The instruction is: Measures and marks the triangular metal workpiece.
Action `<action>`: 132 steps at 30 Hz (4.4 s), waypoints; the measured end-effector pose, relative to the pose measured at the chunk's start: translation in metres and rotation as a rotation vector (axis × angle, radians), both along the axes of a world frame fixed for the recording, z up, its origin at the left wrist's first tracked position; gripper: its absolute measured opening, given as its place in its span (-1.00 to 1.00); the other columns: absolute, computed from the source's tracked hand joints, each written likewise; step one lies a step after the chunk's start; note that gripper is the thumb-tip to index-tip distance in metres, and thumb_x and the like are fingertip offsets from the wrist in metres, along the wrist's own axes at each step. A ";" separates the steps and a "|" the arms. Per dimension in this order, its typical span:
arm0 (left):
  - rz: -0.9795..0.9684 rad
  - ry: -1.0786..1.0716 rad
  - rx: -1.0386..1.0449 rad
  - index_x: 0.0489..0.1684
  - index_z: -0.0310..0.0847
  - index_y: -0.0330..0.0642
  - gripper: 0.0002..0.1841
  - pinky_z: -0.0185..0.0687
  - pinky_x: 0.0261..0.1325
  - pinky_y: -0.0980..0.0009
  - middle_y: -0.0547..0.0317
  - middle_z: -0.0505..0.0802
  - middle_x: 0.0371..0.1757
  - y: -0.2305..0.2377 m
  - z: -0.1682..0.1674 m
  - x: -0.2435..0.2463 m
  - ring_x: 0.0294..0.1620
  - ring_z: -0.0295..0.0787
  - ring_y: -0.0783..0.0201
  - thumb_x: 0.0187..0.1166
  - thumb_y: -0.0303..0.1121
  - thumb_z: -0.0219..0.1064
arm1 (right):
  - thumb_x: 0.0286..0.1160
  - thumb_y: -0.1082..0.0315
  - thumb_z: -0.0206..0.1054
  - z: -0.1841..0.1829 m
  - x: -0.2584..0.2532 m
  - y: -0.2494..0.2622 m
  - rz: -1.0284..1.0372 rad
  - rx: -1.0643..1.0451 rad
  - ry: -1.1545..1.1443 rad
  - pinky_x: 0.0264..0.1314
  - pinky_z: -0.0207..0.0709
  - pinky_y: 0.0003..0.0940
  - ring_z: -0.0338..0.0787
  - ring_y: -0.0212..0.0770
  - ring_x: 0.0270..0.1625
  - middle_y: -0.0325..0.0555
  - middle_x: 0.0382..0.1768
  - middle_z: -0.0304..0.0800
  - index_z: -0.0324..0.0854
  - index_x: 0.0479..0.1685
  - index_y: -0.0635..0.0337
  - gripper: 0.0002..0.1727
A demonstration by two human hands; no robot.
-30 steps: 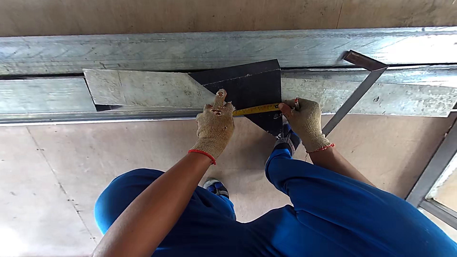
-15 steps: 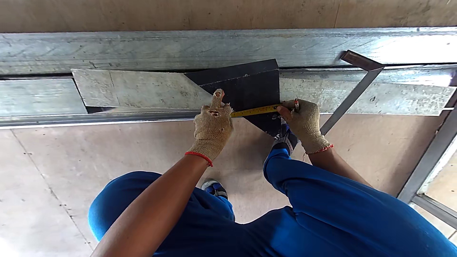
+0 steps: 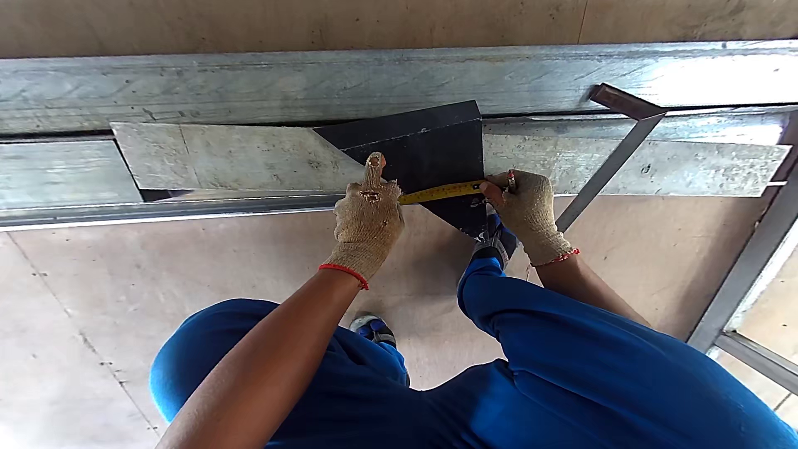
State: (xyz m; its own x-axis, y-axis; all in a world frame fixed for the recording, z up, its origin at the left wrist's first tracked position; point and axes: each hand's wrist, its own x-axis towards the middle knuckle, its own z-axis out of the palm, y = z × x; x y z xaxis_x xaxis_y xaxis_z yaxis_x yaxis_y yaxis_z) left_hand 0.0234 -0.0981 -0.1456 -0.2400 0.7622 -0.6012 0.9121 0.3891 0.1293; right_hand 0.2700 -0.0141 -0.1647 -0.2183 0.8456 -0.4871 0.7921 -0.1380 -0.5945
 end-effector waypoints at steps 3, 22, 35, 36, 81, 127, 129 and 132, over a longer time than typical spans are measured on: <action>-0.006 -0.002 0.007 0.04 0.85 -0.06 -0.75 0.74 -0.22 -0.18 0.19 0.30 0.85 0.000 0.000 -0.001 0.11 0.80 -0.23 0.57 -0.25 0.30 | 0.59 0.02 0.43 0.002 0.002 -0.002 0.023 0.021 0.021 -0.33 0.63 -0.03 0.78 -0.24 -0.41 -0.21 -0.39 0.86 0.87 -0.11 -0.04 -0.75; -0.002 -0.015 0.042 0.03 0.84 -0.08 -0.73 0.74 -0.16 -0.18 0.19 0.31 0.84 -0.006 -0.007 -0.003 0.18 0.76 -0.22 0.60 -0.23 0.26 | 0.44 0.06 0.46 -0.009 0.002 0.013 -0.008 -0.046 -0.004 -0.23 0.62 -0.04 0.79 -0.30 -0.36 -0.28 -0.41 0.87 0.91 -0.22 -0.08 -0.79; -0.020 -0.010 0.067 -0.03 0.85 -0.13 -0.74 0.74 -0.17 -0.19 0.13 0.30 0.84 -0.007 -0.006 -0.002 0.21 0.75 -0.24 0.57 -0.26 0.27 | 0.83 0.18 0.09 -0.003 0.026 0.031 -0.283 0.058 0.481 -0.44 0.64 -0.39 0.71 -0.39 -0.45 -0.19 -0.23 0.85 0.71 -0.02 0.25 -0.64; -0.020 -0.013 0.061 -0.03 0.85 -0.14 -0.74 0.73 -0.17 -0.20 0.11 0.29 0.84 -0.006 -0.006 -0.001 0.21 0.74 -0.25 0.57 -0.27 0.27 | 0.88 0.13 -0.03 0.000 0.029 0.035 -0.294 0.099 0.560 -0.41 0.69 -0.40 0.75 -0.39 -0.42 -0.22 -0.21 0.86 0.69 0.01 0.24 -0.57; 0.003 -0.018 0.048 -0.02 0.84 -0.14 -0.75 0.74 -0.15 -0.15 0.15 0.24 0.87 -0.006 -0.006 0.000 0.20 0.75 -0.20 0.53 -0.28 0.31 | 0.42 0.38 0.45 -0.041 0.025 0.005 0.349 0.561 0.308 0.25 0.75 -0.19 0.85 -0.07 0.18 0.06 0.09 0.85 0.71 0.13 0.22 -0.69; 0.026 -0.042 0.026 0.06 0.82 -0.09 -0.72 0.76 -0.17 -0.15 0.24 0.18 0.89 -0.006 -0.012 0.000 0.29 0.70 -0.21 0.49 -0.29 0.31 | 0.41 0.29 0.26 -0.005 -0.056 0.040 0.628 0.148 0.405 -0.25 0.65 -0.30 0.76 -0.38 -0.32 -0.24 -0.36 0.79 0.73 -0.21 0.11 -0.83; 0.026 -0.045 0.015 0.07 0.83 -0.07 -0.71 0.76 -0.19 -0.15 0.26 0.16 0.90 -0.005 -0.012 0.000 0.29 0.70 -0.20 0.48 -0.27 0.32 | 0.38 0.31 0.27 -0.005 -0.055 0.039 0.627 0.141 0.399 -0.24 0.65 -0.28 0.76 -0.37 -0.31 -0.24 -0.37 0.79 0.73 -0.22 0.11 -0.85; 0.026 -0.047 0.025 0.07 0.82 -0.07 -0.72 0.75 -0.19 -0.14 0.24 0.16 0.90 -0.006 -0.011 0.000 0.29 0.69 -0.19 0.49 -0.27 0.31 | 0.38 0.33 0.27 -0.006 -0.055 0.039 0.625 0.146 0.410 -0.24 0.65 -0.28 0.77 -0.37 -0.31 -0.24 -0.37 0.80 0.73 -0.22 0.11 -0.85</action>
